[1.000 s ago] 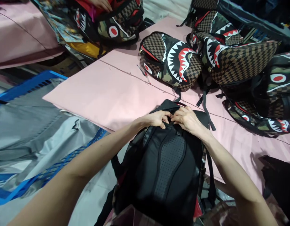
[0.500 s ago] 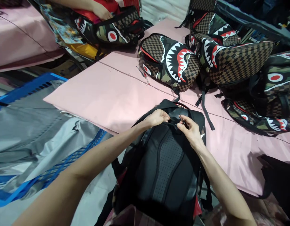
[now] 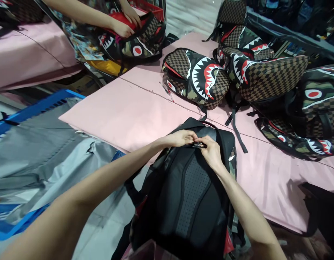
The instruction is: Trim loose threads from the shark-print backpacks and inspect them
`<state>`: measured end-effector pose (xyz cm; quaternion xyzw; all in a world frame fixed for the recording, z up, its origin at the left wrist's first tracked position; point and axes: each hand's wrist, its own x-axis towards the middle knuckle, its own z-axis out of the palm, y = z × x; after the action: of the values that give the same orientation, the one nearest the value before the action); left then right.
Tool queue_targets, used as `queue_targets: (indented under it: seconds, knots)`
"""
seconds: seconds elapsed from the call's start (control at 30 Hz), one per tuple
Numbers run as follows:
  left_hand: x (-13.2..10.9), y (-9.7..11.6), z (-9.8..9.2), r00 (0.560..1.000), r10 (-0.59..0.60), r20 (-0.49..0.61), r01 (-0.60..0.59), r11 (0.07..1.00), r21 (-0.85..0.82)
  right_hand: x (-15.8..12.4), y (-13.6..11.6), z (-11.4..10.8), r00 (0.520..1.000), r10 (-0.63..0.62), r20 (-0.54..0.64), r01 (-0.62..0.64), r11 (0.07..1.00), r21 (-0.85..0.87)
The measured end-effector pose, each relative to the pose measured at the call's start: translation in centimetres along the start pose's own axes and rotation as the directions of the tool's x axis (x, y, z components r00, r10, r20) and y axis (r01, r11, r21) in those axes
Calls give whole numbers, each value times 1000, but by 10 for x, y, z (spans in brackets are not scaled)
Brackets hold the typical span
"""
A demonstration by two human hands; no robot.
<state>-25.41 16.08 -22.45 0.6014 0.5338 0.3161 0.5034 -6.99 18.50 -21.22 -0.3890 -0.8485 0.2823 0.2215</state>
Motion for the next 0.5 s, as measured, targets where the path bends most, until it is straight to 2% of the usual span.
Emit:
queue_targets:
  seconds: [0.07, 0.17, 0.37, 0.5]
  knots:
    - [-8, -3, 0, 989, 148, -8, -144, 972, 186, -1, 7, -3, 998, 47, -45, -45, 998, 43]
    - [-14, -9, 0, 964, 257, -66, -212, 896, 389, -8, 15, -10, 996, 75, -53, -70, 994, 84]
    - [-9, -11, 4, 965, 261, 8, -224, 811, 540, -12, 15, -18, 997, 69, -26, -68, 998, 18]
    - [-3, -7, 7, 980, 196, -42, -130, 781, 611, -13, 14, -18, 999, 47, -18, -48, 991, -126]
